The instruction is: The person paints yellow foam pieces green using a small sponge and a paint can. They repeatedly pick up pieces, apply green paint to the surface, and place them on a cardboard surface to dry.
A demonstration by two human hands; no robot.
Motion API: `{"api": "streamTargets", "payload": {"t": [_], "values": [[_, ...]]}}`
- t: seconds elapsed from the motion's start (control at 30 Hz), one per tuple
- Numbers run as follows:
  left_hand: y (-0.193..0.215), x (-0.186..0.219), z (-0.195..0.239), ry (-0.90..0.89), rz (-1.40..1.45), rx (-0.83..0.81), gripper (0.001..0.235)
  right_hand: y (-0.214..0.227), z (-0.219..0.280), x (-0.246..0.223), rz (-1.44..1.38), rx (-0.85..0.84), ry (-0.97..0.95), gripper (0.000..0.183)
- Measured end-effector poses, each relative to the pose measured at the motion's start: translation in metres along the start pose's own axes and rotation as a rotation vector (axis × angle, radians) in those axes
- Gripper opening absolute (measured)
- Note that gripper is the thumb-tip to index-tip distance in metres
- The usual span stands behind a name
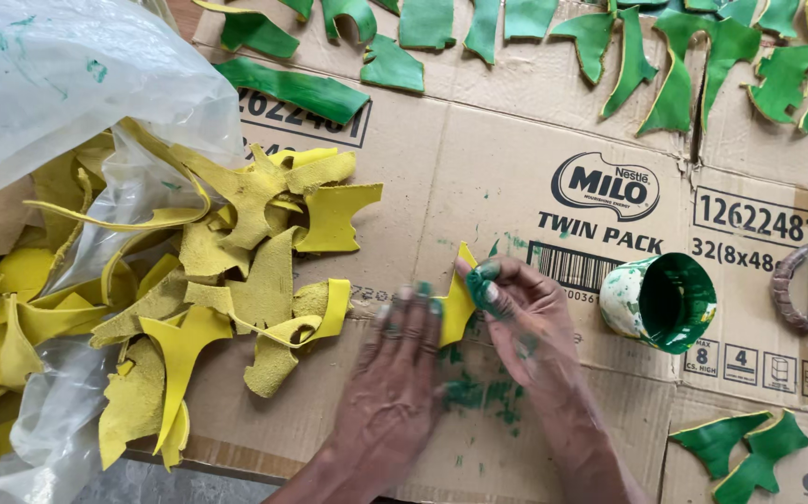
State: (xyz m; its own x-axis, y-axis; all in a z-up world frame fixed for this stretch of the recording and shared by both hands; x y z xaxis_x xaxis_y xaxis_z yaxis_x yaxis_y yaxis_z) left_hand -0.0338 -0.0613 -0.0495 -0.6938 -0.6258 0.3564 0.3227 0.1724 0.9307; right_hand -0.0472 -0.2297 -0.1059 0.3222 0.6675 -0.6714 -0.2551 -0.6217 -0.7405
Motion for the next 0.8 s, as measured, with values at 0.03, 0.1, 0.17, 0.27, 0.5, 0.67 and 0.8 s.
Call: {"api": "streamTargets", "payload": {"t": [0.03,0.1,0.17,0.27,0.5,0.67,0.8], "values": [[0.004,-0.005,0.003,0.050,0.014,0.039,0.082,0.001,-0.001,0.001,0.010,0.009,0.001,0.019],[0.008,-0.011,0.007,0.071,0.018,0.055,0.081,0.002,0.002,0.003,0.026,0.040,0.002,0.018],[0.010,-0.012,0.009,0.022,-0.002,0.034,0.078,0.004,0.001,0.002,-0.005,0.052,-0.019,0.018],[0.011,-0.010,-0.004,-0.046,0.073,0.073,0.071,0.004,-0.002,0.001,-0.052,0.047,-0.044,0.017],[0.001,0.003,-0.006,-0.128,-0.049,-0.027,0.066,0.011,-0.007,-0.010,-0.310,0.115,-0.007,0.022],[-0.017,0.012,-0.063,-0.141,0.034,-0.018,0.078,0.014,-0.010,-0.017,-0.262,0.084,0.155,0.023],[-0.020,0.013,-0.100,-0.121,-0.038,-0.093,0.079,0.019,-0.004,-0.041,-0.111,0.112,0.342,0.022]]}}
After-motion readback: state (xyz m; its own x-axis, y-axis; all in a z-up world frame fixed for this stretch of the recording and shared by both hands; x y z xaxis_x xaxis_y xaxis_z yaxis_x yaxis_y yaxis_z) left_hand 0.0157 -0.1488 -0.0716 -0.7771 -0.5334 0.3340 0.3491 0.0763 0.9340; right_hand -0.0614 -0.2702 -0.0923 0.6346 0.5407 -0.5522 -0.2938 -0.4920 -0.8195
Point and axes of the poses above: each hand's wrist, its own z-axis away from the middle knuckle, its own y-axis out of the back of the hand, x = y × z, the point moved 5 cm from there along -z, towards the middle knuckle, and after that the axes turned 8 degrees about y, right-handed, at the moved point
